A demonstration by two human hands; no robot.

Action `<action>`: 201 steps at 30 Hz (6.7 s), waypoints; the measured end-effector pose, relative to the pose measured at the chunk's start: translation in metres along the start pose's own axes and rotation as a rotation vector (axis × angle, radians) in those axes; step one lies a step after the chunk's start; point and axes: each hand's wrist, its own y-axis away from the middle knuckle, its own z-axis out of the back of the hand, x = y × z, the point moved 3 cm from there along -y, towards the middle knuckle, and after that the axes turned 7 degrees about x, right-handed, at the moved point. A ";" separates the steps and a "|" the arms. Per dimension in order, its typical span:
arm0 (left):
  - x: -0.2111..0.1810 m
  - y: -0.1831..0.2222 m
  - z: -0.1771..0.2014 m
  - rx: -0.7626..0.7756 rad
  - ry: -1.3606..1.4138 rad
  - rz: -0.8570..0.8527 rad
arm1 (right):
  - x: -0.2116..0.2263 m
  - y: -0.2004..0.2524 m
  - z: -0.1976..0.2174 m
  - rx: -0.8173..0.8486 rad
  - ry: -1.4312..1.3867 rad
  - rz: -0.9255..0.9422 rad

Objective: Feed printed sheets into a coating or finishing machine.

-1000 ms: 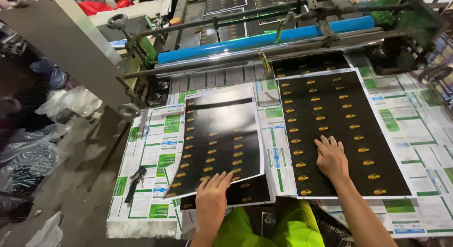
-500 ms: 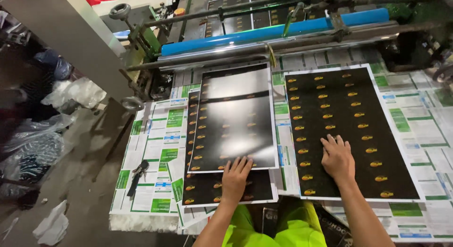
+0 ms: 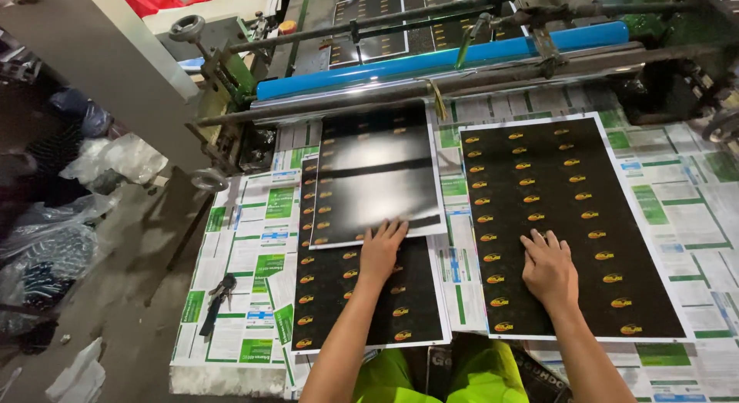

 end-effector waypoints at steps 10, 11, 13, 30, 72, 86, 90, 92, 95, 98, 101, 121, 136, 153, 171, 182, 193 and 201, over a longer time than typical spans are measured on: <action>0.051 0.062 0.071 0.004 0.318 0.528 | 0.036 0.010 0.013 0.058 0.003 0.030; 0.063 0.092 0.077 -0.153 0.376 0.639 | 0.061 0.025 0.029 0.050 -0.268 -0.038; 0.087 0.147 0.073 -0.304 0.430 0.753 | 0.099 0.048 0.032 0.050 -0.541 -0.110; 0.136 0.203 0.029 0.307 0.914 1.023 | 0.178 0.057 -0.057 0.787 -0.552 -0.544; -0.202 0.121 0.052 -0.073 0.950 -0.051 | -0.168 0.102 0.083 0.229 -0.116 -0.834; -0.227 0.081 0.013 -0.044 0.630 -0.023 | -0.225 0.087 0.031 0.474 -0.393 -0.879; -0.227 0.061 0.000 -0.084 0.578 0.019 | -0.227 0.066 0.024 0.385 -0.423 -0.835; -0.232 0.053 -0.002 -0.034 0.522 0.039 | -0.218 0.048 0.034 0.417 -0.426 -0.894; -0.243 0.037 -0.011 0.047 0.371 0.123 | -0.224 0.036 0.027 0.432 -0.460 -0.935; -0.245 0.037 -0.014 0.099 0.297 0.183 | -0.225 0.044 0.022 0.406 -0.457 -0.901; -0.223 0.042 0.023 0.068 0.419 0.112 | -0.223 0.038 0.024 0.408 -0.428 -0.883; -0.056 0.142 0.018 -0.244 0.162 0.167 | -0.191 0.046 0.047 0.391 -0.375 -0.839; -0.056 0.142 0.020 -0.289 0.150 0.203 | -0.076 0.085 0.017 0.052 -0.003 0.339; -0.057 0.143 0.024 -0.315 0.201 0.229 | -0.023 0.084 0.061 0.085 0.137 0.159; -0.053 0.137 0.024 -0.248 0.201 0.236 | -0.050 -0.050 -0.003 0.037 0.081 0.171; -0.052 0.138 0.029 -0.250 0.215 0.230 | -0.037 -0.046 0.015 -0.127 -0.059 0.015; -0.043 0.101 0.092 -0.409 -0.156 0.068 | -0.067 -0.045 -0.028 -0.118 0.042 0.017; -0.015 0.082 0.049 -0.291 -0.028 0.040 | -0.032 -0.042 0.022 -0.264 -0.062 0.003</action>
